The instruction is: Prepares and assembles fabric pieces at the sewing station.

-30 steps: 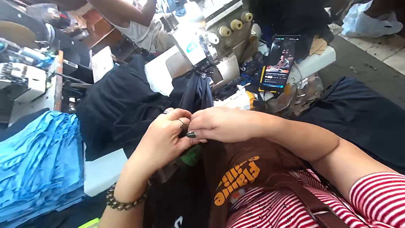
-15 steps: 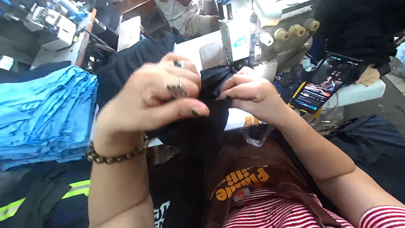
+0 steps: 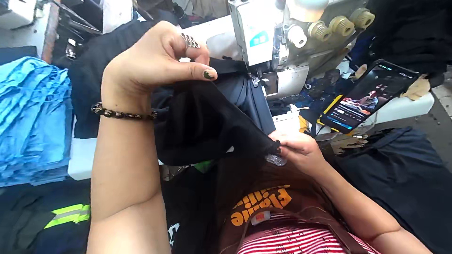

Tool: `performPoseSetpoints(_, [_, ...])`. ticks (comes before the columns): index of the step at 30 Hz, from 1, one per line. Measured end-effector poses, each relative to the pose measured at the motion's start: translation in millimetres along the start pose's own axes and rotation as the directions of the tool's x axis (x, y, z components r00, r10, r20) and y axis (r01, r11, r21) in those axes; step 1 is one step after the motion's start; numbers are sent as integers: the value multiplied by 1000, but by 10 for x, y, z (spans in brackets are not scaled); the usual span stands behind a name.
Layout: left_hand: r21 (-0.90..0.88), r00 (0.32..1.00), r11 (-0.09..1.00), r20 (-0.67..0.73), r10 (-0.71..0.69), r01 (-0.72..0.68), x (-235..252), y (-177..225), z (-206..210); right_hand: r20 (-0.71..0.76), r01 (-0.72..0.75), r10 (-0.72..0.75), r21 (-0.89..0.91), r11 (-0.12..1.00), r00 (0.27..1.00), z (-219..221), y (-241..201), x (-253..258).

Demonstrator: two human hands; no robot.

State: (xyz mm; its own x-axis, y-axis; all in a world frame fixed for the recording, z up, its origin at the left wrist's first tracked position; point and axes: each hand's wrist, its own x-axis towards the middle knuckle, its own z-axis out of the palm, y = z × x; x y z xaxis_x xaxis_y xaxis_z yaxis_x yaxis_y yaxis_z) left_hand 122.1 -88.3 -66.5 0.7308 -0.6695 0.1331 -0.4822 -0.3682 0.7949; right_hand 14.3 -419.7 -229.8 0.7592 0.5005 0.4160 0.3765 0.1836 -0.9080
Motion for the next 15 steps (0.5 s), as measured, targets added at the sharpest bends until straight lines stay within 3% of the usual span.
performPoseSetpoints(7, [50, 993, 997, -105, -53, 59, 78, 180, -118, -69, 20, -18, 29, 999, 997, -14, 265, 473])
performPoseSetpoints(10, [260, 997, 962, 38, 74, -82, 177, 345, -47, -62, 56, -58, -27, 998, 996, -61, 343, 561])
performPoseSetpoints(12, [421, 988, 898, 136, 78, -129, 245, 364, -30, -64, 75, -79, -71, 995, 995, -86, 374, 588])
performPoseSetpoints(15, [645, 996, 764, 81, -32, -28, 238, 337, -6, -66, 66, -73, -116, 991, 995, -93, 384, 627])
